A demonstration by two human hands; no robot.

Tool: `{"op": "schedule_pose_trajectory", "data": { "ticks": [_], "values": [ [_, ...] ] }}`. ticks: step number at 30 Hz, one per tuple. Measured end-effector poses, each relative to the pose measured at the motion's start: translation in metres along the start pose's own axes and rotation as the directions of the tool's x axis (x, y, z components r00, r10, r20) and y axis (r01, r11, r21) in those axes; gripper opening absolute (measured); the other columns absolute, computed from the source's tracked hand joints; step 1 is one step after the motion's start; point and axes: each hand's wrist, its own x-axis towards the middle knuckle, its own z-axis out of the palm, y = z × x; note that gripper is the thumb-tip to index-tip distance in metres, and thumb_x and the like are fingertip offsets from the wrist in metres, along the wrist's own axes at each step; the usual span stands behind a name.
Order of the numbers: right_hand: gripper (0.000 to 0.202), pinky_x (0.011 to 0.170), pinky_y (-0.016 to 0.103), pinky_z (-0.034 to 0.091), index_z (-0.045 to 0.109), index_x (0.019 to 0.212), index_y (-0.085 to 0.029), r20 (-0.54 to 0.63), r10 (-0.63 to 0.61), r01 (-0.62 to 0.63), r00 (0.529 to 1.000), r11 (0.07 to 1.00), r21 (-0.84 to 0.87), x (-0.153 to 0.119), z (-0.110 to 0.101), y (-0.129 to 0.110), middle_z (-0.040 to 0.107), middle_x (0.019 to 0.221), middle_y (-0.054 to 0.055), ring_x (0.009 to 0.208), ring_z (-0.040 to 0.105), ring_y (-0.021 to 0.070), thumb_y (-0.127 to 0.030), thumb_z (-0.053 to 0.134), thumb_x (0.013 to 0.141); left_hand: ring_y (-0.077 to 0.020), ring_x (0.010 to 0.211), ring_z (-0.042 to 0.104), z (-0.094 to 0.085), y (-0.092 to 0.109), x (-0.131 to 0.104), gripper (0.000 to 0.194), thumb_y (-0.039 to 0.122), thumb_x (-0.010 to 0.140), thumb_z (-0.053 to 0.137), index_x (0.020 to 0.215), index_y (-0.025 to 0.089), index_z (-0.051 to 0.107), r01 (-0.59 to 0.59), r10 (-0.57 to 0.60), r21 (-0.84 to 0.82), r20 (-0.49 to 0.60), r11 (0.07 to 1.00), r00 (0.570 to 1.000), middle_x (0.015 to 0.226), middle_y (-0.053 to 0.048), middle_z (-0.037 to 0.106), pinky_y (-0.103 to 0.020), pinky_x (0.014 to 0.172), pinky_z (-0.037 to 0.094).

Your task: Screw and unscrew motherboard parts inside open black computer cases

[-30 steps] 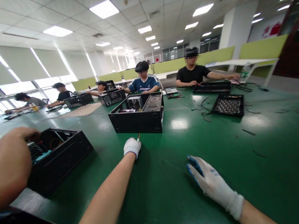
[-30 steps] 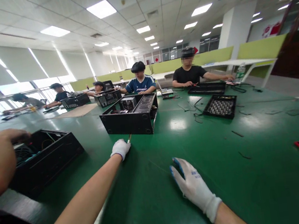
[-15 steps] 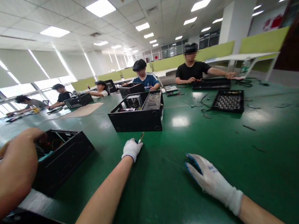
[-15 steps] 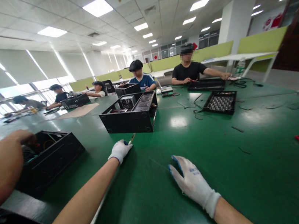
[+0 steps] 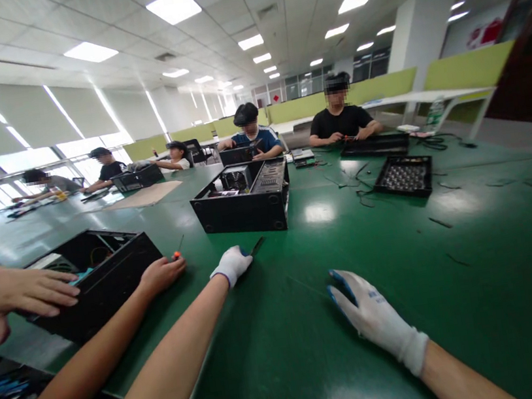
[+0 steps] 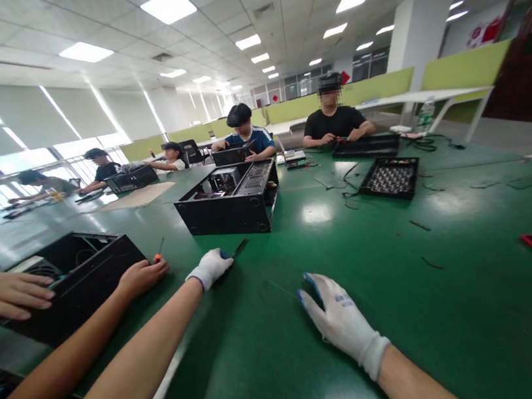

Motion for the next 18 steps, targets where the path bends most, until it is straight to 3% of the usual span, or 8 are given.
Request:
{"op": "schedule_pose_trajectory", "data": {
  "ticks": [3, 8, 11, 14, 18],
  "values": [
    [0.055, 0.111, 0.052, 0.050, 0.062, 0.133, -0.015, -0.010, 0.006, -0.006, 1.000, 1.000, -0.010, -0.001, -0.001, 0.000, 0.067, 0.132, 0.019, 0.126, 0.063, 0.0322, -0.055, 0.045, 0.099, -0.0161, 0.067, 0.057, -0.012, 0.002, -0.016, 0.032, 0.039, 0.080, 0.081, 0.070, 0.017, 0.060, -0.056, 0.046, -0.184, -0.056, 0.981, 0.997, 0.063, 0.000, 0.057, -0.026, 0.061, 0.043],
    [0.050, 0.111, 0.054, 0.049, 0.065, 0.127, -0.017, 0.046, -0.065, 0.066, 0.997, 0.997, -0.025, -0.002, -0.004, -0.001, 0.064, 0.136, 0.020, 0.129, 0.060, 0.0355, -0.052, 0.049, 0.096, -0.0103, 0.049, 0.044, -0.050, 0.012, -0.025, 0.042, 0.057, 0.082, 0.071, 0.090, 0.016, 0.067, -0.142, 0.086, -0.467, -0.140, 0.873, 0.986, 0.059, 0.005, 0.052, -0.023, 0.046, 0.036],
    [0.044, 0.111, 0.056, 0.049, 0.067, 0.121, -0.019, 0.042, -0.073, 0.074, 0.996, 0.997, -0.036, -0.002, -0.006, 0.000, 0.065, 0.137, 0.019, 0.130, 0.060, 0.0367, -0.050, 0.049, 0.095, -0.0093, 0.049, 0.044, -0.074, 0.036, 0.000, 0.050, 0.062, 0.081, 0.069, 0.098, 0.015, 0.068, -0.213, 0.080, -0.523, -0.265, 0.826, 0.961, 0.060, 0.005, 0.053, -0.023, 0.048, 0.039],
    [0.043, 0.111, 0.056, 0.049, 0.068, 0.120, -0.019, 0.051, -0.087, 0.090, 0.995, 0.995, -0.052, -0.003, -0.006, 0.002, 0.065, 0.136, 0.019, 0.129, 0.061, 0.0368, -0.049, 0.048, 0.096, -0.0110, 0.063, 0.056, -0.091, 0.068, 0.041, 0.048, 0.057, 0.084, 0.070, 0.102, 0.013, 0.068, -0.290, 0.089, -0.505, -0.384, 0.813, 0.919, 0.076, 0.000, 0.066, -0.024, 0.063, 0.049],
    [0.046, 0.110, 0.055, 0.049, 0.066, 0.124, -0.017, 0.025, -0.142, 0.143, 0.990, 0.986, -0.088, -0.005, 0.000, 0.008, 0.064, 0.135, 0.021, 0.128, 0.061, 0.0357, -0.049, 0.045, 0.098, -0.0172, 0.081, 0.065, -0.092, 0.094, 0.084, 0.037, 0.047, 0.084, 0.075, 0.097, 0.012, 0.070, -0.305, 0.121, -0.394, -0.427, 0.867, 0.896, 0.088, -0.007, 0.074, -0.028, 0.080, 0.053]
  ]
}}
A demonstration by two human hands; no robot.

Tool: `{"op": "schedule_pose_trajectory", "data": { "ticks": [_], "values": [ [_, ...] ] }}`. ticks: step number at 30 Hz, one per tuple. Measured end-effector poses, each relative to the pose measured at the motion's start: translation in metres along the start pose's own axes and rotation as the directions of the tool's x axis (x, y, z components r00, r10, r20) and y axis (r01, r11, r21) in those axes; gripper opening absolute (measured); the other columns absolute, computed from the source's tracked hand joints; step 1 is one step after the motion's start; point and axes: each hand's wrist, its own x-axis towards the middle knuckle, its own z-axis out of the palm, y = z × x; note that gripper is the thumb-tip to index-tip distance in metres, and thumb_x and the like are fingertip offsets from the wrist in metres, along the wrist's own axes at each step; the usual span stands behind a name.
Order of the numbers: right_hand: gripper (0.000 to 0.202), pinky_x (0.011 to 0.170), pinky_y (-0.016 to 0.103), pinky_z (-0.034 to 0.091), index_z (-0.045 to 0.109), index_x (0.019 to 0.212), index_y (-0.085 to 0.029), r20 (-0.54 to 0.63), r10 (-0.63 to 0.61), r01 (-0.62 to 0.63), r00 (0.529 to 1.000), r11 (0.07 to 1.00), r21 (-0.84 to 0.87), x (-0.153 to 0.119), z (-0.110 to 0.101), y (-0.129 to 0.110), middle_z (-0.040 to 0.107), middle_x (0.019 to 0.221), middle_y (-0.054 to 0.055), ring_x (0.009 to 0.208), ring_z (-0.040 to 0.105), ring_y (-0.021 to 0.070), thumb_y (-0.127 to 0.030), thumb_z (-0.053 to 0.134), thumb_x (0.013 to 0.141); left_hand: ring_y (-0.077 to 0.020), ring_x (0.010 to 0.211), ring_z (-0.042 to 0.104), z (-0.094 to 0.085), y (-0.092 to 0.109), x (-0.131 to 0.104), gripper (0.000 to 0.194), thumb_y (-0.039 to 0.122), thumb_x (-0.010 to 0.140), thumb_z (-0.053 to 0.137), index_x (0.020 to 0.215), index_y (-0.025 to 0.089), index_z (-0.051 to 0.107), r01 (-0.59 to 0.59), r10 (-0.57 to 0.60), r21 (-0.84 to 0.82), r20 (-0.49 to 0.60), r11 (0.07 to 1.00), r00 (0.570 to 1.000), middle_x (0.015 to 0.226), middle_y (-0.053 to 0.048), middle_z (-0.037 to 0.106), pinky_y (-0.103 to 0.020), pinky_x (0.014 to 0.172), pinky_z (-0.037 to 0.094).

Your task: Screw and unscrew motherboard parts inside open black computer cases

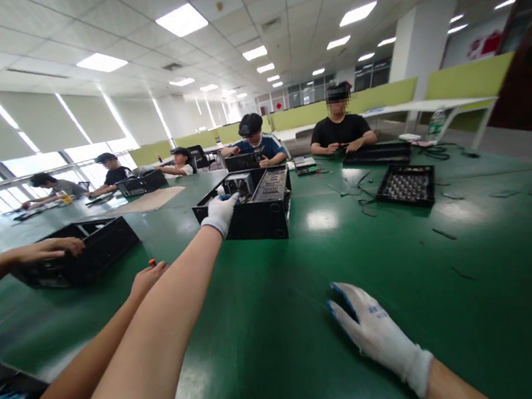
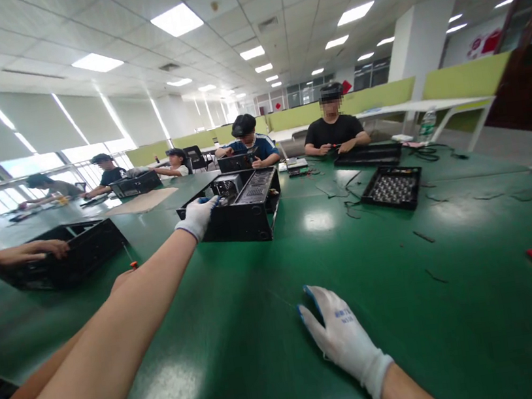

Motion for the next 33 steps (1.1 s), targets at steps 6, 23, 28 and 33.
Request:
{"op": "schedule_pose_trajectory", "data": {
  "ticks": [6, 23, 28, 33],
  "values": [
    [0.050, 0.109, 0.052, 0.051, 0.061, 0.133, -0.016, -0.050, -0.011, 0.011, 0.999, 1.000, -0.009, -0.001, 0.007, 0.001, 0.065, 0.134, 0.020, 0.126, 0.062, 0.0332, -0.050, 0.046, 0.100, -0.0284, 0.119, 0.063, 0.016, -0.021, -0.006, 0.040, 0.038, 0.089, 0.070, 0.120, 0.013, 0.068, -0.112, 0.100, 0.335, 0.055, 0.936, 0.993, 0.122, -0.016, 0.071, -0.038, 0.109, 0.044],
    [0.056, 0.111, 0.053, 0.048, 0.059, 0.137, -0.008, 0.050, 0.096, -0.097, 0.994, 0.995, 0.004, 0.007, -0.005, -0.014, 0.063, 0.136, 0.024, 0.128, 0.060, 0.0349, -0.049, 0.045, 0.102, -0.0300, 0.137, 0.055, 0.011, 0.008, -0.009, 0.060, 0.017, 0.085, 0.056, 0.144, 0.014, 0.056, -0.410, 0.105, 0.718, 0.429, 0.563, 0.897, 0.149, -0.017, 0.057, -0.038, 0.117, 0.042],
    [0.050, 0.109, 0.054, 0.049, 0.063, 0.132, -0.012, -0.062, 0.016, -0.013, 0.998, 0.999, 0.044, 0.004, 0.004, -0.006, 0.065, 0.133, 0.023, 0.126, 0.061, 0.0352, -0.047, 0.046, 0.101, -0.0266, 0.131, 0.060, -0.008, 0.023, -0.067, 0.050, 0.018, 0.089, 0.052, 0.138, 0.016, 0.061, -0.482, 0.193, 0.705, 0.452, 0.520, 0.871, 0.141, -0.014, 0.064, -0.034, 0.114, 0.043],
    [0.047, 0.107, 0.055, 0.052, 0.062, 0.133, -0.020, -0.213, 0.143, -0.111, 0.967, 0.982, 0.154, 0.007, -0.003, -0.004, 0.069, 0.129, 0.017, 0.122, 0.065, 0.0314, -0.051, 0.043, 0.102, -0.0244, 0.120, 0.066, -0.040, 0.039, -0.160, 0.047, 0.019, 0.090, 0.051, 0.136, 0.020, 0.061, -0.545, 0.290, 0.661, 0.464, 0.516, 0.837, 0.135, -0.009, 0.066, -0.033, 0.106, 0.050]
  ]
}}
